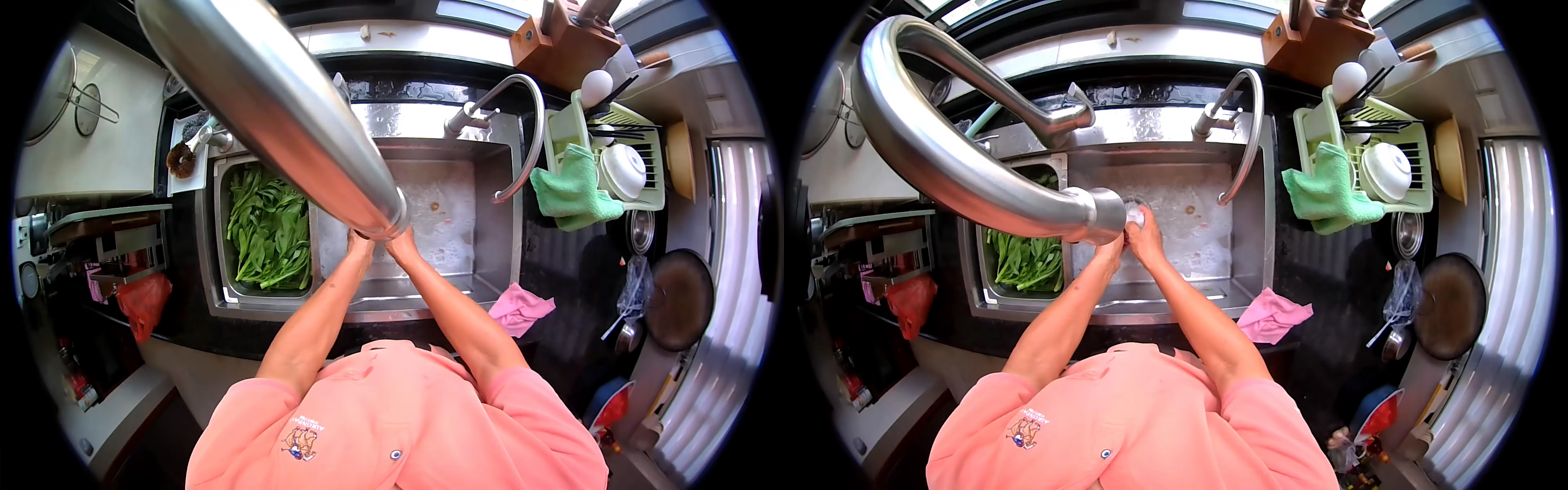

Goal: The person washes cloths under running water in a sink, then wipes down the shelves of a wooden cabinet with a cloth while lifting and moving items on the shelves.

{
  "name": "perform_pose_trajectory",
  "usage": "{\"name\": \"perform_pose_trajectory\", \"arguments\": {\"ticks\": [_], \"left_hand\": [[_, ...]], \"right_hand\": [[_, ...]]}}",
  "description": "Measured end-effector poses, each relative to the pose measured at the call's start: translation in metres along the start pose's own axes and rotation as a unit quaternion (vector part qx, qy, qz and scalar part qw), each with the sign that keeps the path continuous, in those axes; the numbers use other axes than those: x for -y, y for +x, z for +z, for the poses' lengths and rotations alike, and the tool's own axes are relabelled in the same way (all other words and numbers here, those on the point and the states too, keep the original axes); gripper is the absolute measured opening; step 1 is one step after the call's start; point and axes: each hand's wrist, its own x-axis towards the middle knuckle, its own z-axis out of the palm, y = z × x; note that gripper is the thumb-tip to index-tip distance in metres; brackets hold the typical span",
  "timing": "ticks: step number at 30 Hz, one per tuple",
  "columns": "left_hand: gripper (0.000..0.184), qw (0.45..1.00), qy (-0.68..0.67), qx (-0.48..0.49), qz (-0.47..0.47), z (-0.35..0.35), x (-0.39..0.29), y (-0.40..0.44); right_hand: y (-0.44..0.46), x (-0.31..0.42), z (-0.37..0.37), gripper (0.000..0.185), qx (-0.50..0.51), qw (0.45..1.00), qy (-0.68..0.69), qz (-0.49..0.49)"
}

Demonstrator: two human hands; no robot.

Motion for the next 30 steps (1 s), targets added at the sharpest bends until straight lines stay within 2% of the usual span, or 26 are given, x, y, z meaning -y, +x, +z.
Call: {"name": "perform_pose_trajectory", "arguments": {"ticks": [1, 3, 6, 7, 10, 11, 13, 15, 18, 19, 23, 25, 26, 27, 29, 30], "left_hand": [[0.041, 0.998, -0.052, 0.024, -0.038, 0.0, -0.021, -0.02], [0.057, 0.979, -0.145, 0.084, -0.114, -0.003, -0.053, -0.043], [0.057, 0.942, -0.242, 0.148, -0.181, -0.013, -0.067, -0.043], [0.056, 0.941, -0.23, 0.147, -0.199, -0.015, -0.068, -0.045], [0.034, 0.91, -0.296, 0.187, -0.221, -0.02, -0.07, -0.05], [0.034, 0.888, -0.333, 0.235, -0.216, -0.021, -0.07, -0.055], [0.033, 0.917, -0.29, 0.231, -0.149, -0.012, -0.057, -0.048], [0.032, 0.94, -0.249, 0.205, -0.107, -0.01, -0.041, -0.035], [0.032, 0.892, -0.405, 0.176, -0.097, 0.006, -0.047, -0.04], [0.033, 0.866, -0.454, 0.169, -0.122, 0.01, -0.047, -0.042], [0.042, 0.838, -0.497, 0.196, -0.11, 0.012, -0.054, -0.055], [0.052, 0.828, -0.507, 0.211, -0.114, 0.004, -0.061, -0.055], [0.052, 0.84, -0.47, 0.229, -0.147, -0.002, -0.061, -0.049], [0.052, 0.85, -0.432, 0.244, -0.179, -0.008, -0.063, -0.042], [0.048, 0.873, -0.388, 0.238, -0.175, -0.013, -0.072, -0.046], [0.044, 0.887, -0.381, 0.219, -0.14, -0.014, -0.093, -0.061]], "right_hand": [[-0.01, 0.003, -0.003, 0.052, -0.01, 1.0, -0.006, -0.029], [-0.02, 0.019, -0.02, 0.051, 0.04, 0.996, 0.073, -0.044], [-0.04, 0.063, -0.062, 0.047, 0.142, 0.969, 0.2, -0.029], [-0.043, 0.069, -0.069, 0.046, 0.166, 0.961, 0.22, -0.02], [-0.043, 0.073, -0.086, 0.044, 0.207, 0.951, 0.228, 0.0], [-0.041, 0.065, -0.082, 0.047, 0.157, 0.975, 0.147, -0.061], [-0.029, 0.038, -0.056, 0.051, 0.053, 0.982, -0.021, -0.18], [-0.02, 0.012, -0.025, 0.058, 0.03, 0.986, -0.028, -0.164], [-0.019, 0.014, -0.004, 0.071, -0.001, 0.985, -0.054, -0.161], [-0.019, 0.018, 0.004, 0.072, -0.031, 0.986, -0.072, -0.146], [-0.008, 0.018, 0.0, 0.059, -0.027, 0.993, -0.051, -0.105], [-0.003, 0.017, -0.005, 0.05, -0.034, 0.986, -0.043, -0.158], [0.0, 0.017, -0.008, 0.045, -0.037, 0.981, -0.039, -0.184], [0.0, 0.016, -0.012, 0.045, -0.004, 0.984, -0.029, -0.174], [-0.006, 0.043, -0.041, 0.047, 0.128, 0.985, -0.028, -0.116], [-0.019, 0.096, -0.081, 0.049, 0.223, 0.972, -0.036, -0.068]]}}
